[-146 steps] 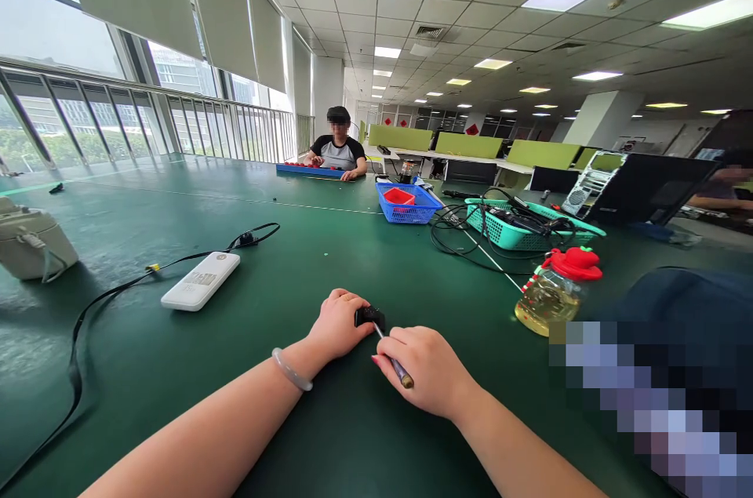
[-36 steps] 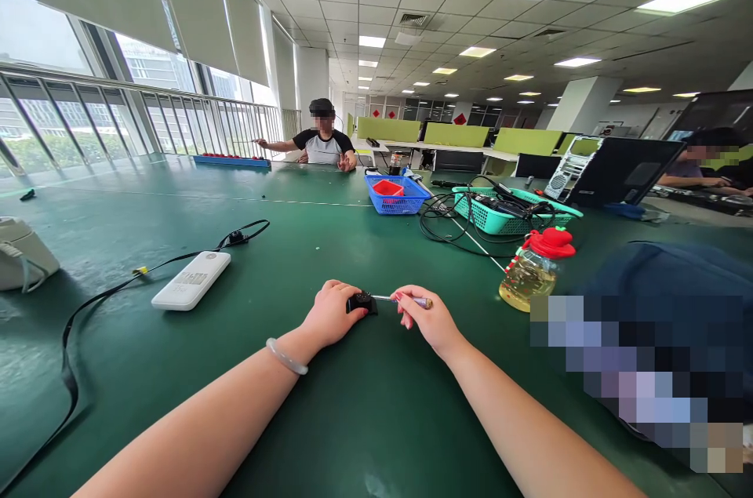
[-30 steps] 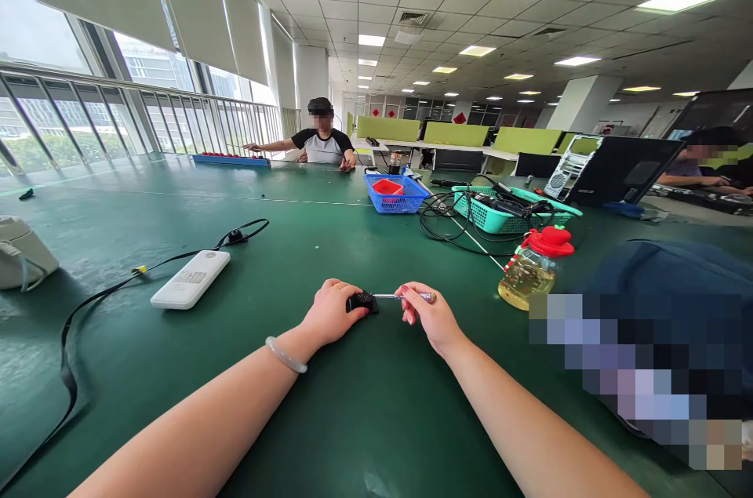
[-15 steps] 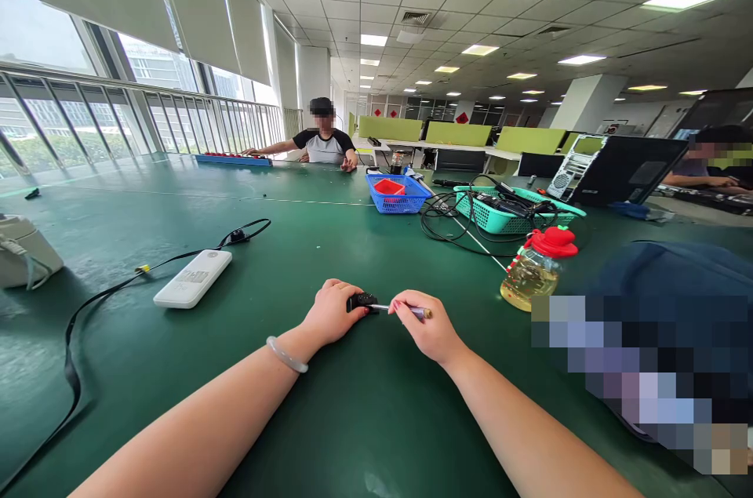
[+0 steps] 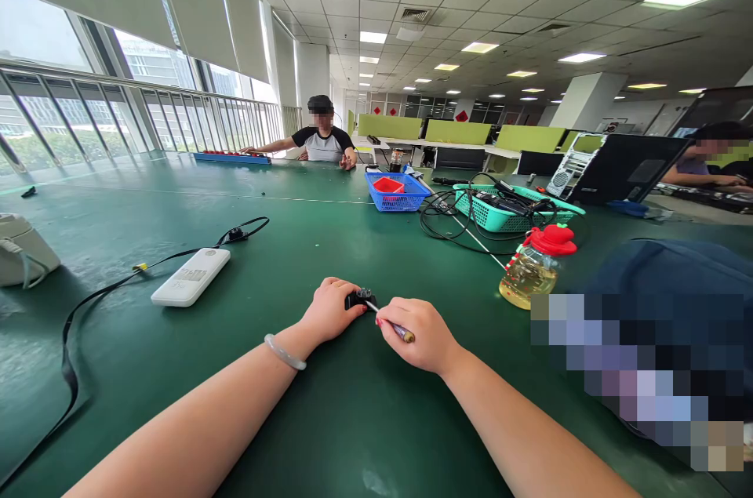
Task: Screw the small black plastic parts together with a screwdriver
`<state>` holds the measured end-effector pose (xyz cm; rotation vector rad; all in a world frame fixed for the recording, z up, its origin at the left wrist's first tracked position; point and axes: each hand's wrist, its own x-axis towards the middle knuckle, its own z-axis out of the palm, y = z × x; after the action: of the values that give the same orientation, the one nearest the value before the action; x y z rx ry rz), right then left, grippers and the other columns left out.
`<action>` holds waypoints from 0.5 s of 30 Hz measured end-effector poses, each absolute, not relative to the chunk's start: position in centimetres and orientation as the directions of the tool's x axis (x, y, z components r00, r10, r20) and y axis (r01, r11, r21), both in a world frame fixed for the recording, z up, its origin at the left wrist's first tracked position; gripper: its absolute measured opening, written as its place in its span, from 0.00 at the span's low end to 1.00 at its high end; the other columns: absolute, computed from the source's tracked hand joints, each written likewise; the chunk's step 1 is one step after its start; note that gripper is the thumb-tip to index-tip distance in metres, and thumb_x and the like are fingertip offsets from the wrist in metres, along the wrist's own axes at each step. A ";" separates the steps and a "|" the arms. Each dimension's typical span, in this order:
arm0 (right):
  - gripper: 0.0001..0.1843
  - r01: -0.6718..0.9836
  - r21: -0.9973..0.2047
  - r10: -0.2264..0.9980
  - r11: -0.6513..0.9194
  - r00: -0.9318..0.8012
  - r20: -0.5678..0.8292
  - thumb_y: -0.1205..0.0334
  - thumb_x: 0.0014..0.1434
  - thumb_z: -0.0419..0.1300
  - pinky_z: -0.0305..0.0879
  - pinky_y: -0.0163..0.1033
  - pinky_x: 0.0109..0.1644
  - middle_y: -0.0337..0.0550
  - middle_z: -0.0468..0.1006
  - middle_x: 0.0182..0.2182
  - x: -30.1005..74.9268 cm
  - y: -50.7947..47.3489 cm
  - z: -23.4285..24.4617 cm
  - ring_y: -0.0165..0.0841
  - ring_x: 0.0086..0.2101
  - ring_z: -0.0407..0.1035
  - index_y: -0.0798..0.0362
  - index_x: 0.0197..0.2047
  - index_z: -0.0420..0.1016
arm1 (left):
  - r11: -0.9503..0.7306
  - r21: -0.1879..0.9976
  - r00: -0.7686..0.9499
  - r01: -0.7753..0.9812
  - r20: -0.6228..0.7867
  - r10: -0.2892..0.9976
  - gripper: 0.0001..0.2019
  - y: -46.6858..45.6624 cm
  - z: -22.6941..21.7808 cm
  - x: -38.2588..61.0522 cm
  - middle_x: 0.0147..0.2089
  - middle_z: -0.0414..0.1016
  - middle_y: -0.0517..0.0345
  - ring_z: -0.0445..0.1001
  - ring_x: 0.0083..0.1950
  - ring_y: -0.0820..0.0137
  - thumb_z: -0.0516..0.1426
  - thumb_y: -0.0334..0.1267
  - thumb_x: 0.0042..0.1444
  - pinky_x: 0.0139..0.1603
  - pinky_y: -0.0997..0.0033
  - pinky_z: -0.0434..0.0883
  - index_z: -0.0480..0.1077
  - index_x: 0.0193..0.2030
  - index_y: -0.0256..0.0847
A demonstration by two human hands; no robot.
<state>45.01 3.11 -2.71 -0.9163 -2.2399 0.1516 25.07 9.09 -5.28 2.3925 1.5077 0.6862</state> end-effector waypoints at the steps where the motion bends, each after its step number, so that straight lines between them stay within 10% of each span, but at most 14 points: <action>1: 0.12 0.588 -0.347 0.661 0.730 -0.480 0.576 0.63 0.61 0.51 0.59 0.35 0.34 0.41 0.74 0.26 45.1 3.2 -2.7 0.30 0.26 0.65 0.49 0.33 0.76 | -0.441 0.428 0.360 0.789 0.260 0.896 0.14 9.1 -5.3 25.1 0.50 0.79 0.55 0.67 0.57 0.55 0.60 0.44 0.54 0.60 0.55 0.64 0.76 0.46 0.45; 10: 0.10 0.529 -0.698 0.837 0.482 -0.044 0.545 0.55 0.61 0.56 0.64 0.36 0.36 0.43 0.76 0.33 45.7 4.4 -3.3 0.34 0.32 0.70 0.49 0.36 0.75 | -0.437 0.439 0.372 0.785 0.229 0.900 0.20 8.9 -5.0 25.1 0.52 0.78 0.53 0.65 0.60 0.54 0.63 0.44 0.50 0.62 0.55 0.63 0.74 0.50 0.44; 15: 0.21 0.339 -0.868 0.916 0.363 0.040 0.399 0.43 0.61 0.53 0.58 0.35 0.24 0.38 0.66 0.19 45.6 4.6 -3.6 0.30 0.21 0.62 0.51 0.30 0.73 | -0.431 0.459 0.380 0.777 0.203 0.902 0.18 8.7 -4.8 25.2 0.51 0.78 0.55 0.66 0.59 0.56 0.62 0.41 0.51 0.62 0.56 0.64 0.74 0.51 0.46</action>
<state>45.64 4.58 -3.58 -1.1792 -1.5207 0.6561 25.21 8.73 -4.76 2.3560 1.4787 0.6202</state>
